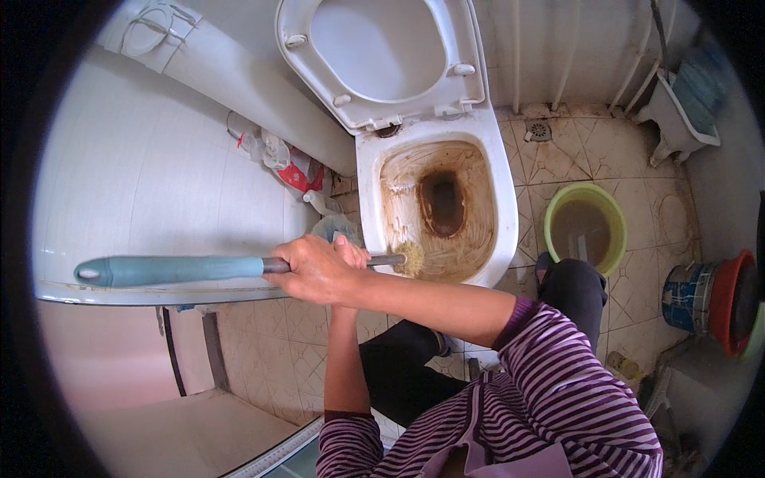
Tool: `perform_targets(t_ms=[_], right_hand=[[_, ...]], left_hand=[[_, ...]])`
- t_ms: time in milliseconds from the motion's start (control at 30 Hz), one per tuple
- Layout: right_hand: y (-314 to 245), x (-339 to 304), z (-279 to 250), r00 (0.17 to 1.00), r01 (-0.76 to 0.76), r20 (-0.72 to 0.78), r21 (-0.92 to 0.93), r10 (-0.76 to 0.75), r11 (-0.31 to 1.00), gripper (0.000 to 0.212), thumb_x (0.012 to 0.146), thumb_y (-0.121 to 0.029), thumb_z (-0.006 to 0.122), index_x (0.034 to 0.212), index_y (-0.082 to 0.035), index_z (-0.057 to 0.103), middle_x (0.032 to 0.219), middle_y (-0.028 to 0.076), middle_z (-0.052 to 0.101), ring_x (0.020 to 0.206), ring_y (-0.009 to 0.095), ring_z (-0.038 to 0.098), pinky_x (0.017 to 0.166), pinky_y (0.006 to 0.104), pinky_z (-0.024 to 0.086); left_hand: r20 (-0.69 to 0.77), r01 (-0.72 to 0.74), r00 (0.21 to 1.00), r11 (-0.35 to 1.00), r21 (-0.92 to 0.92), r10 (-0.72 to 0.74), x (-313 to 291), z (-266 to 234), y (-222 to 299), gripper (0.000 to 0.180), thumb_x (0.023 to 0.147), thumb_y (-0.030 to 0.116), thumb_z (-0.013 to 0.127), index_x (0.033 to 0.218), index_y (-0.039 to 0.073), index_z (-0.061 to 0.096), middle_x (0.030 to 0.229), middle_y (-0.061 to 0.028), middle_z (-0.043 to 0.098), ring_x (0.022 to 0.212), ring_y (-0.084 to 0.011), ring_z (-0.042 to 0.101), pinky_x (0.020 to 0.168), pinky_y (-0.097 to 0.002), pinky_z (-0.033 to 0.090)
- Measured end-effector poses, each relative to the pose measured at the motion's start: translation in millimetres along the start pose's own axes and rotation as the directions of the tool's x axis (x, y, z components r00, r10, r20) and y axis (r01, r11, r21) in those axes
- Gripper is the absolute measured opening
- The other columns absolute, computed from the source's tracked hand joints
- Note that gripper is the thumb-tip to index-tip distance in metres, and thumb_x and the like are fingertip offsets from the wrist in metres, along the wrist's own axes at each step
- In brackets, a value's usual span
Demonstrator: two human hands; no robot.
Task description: The person scrubs the inside of a dirty toilet bowl using a long-handled toilet brush. They repeatedly scrub the stained surfaces and dip the brush into a yellow bucket of water to rinse it.
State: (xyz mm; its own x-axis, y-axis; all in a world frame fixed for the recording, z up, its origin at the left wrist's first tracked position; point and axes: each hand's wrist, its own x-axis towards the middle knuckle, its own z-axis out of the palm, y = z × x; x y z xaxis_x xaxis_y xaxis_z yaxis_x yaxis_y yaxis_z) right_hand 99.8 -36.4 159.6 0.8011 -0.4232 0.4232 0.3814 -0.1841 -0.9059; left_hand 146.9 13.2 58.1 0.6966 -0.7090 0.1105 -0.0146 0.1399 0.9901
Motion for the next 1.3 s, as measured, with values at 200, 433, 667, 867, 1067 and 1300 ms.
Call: perform_targets(t_ms=[200,433,667,867,1067,1300], right_hand=[[22.9,40.7,3.6,0.953,0.231,-0.162,-0.152,-0.255,0.961,0.021,0.072,-0.018,0.065,0.063,-0.002,0.056,0.054,0.017,0.053,0.047,0.036,0.052,0.049,0.0424,0.042],[24.6,-13.0,4.6,0.985,0.172,-0.010,-0.147,-0.175,0.974,0.016,0.068,-0.017,0.063,0.063,-0.005,0.054,0.055,0.015,0.055,0.052,0.037,0.056,0.053,0.0465,0.043],[52.0,36.4,-4.8,0.921,0.323,-0.136,-0.255,-0.364,0.911,0.018,0.069,-0.015,0.062,0.060,-0.004,0.050,0.052,0.014,0.051,0.048,0.037,0.052,0.049,0.0447,0.040],[46.6,-15.5,19.2,0.936,0.345,0.005,-0.223,-0.353,0.912,0.009,0.071,-0.019,0.062,0.068,-0.010,0.059,0.056,0.011,0.057,0.050,0.033,0.057,0.050,0.0462,0.044],[57.3,3.6,-2.9,0.898,0.414,-0.034,-0.269,-0.438,0.870,0.027,0.078,-0.020,0.062,0.057,-0.008,0.050,0.050,0.010,0.050,0.045,0.028,0.053,0.043,0.0396,0.039],[75.8,2.5,-0.4,0.855,0.508,0.035,-0.258,-0.518,0.822,0.008,0.071,-0.018,0.060,0.075,-0.011,0.063,0.057,0.008,0.056,0.050,0.031,0.057,0.049,0.0438,0.044]], left_hand=[[-0.040,-0.130,0.990,0.986,0.102,0.135,65.0,-16.6,-10.5,0.048,0.100,0.032,0.035,0.056,0.012,0.036,0.048,-0.0011,0.037,0.046,-0.0131,0.036,0.055,-0.0339,0.042],[0.071,-0.177,0.983,0.977,0.116,0.170,2.5,-13.1,-24.5,0.048,0.099,0.031,0.033,0.055,0.013,0.032,0.045,-0.0017,0.035,0.041,-0.0150,0.036,0.053,-0.0355,0.043],[-0.023,-0.216,0.975,0.966,0.139,0.221,75.7,-1.8,-23.8,0.043,0.100,0.027,0.034,0.060,0.010,0.036,0.052,-0.0016,0.038,0.050,-0.0144,0.038,0.062,-0.0360,0.045],[0.068,-0.271,0.962,0.953,0.133,0.264,8.4,-28.6,-39.6,0.038,0.099,0.021,0.035,0.063,0.009,0.037,0.054,-0.0014,0.039,0.053,-0.0139,0.039,0.064,-0.0333,0.045],[0.018,-0.260,0.966,0.961,0.089,0.260,42.1,-4.8,-46.8,0.038,0.098,0.021,0.036,0.062,0.008,0.038,0.053,-0.0010,0.039,0.052,-0.0142,0.040,0.066,-0.0357,0.045],[0.026,-0.265,0.964,0.942,0.206,0.265,45.7,1.0,-38.6,0.039,0.098,0.023,0.036,0.063,0.008,0.038,0.055,-0.0012,0.040,0.055,-0.0141,0.040,0.070,-0.0360,0.044]])
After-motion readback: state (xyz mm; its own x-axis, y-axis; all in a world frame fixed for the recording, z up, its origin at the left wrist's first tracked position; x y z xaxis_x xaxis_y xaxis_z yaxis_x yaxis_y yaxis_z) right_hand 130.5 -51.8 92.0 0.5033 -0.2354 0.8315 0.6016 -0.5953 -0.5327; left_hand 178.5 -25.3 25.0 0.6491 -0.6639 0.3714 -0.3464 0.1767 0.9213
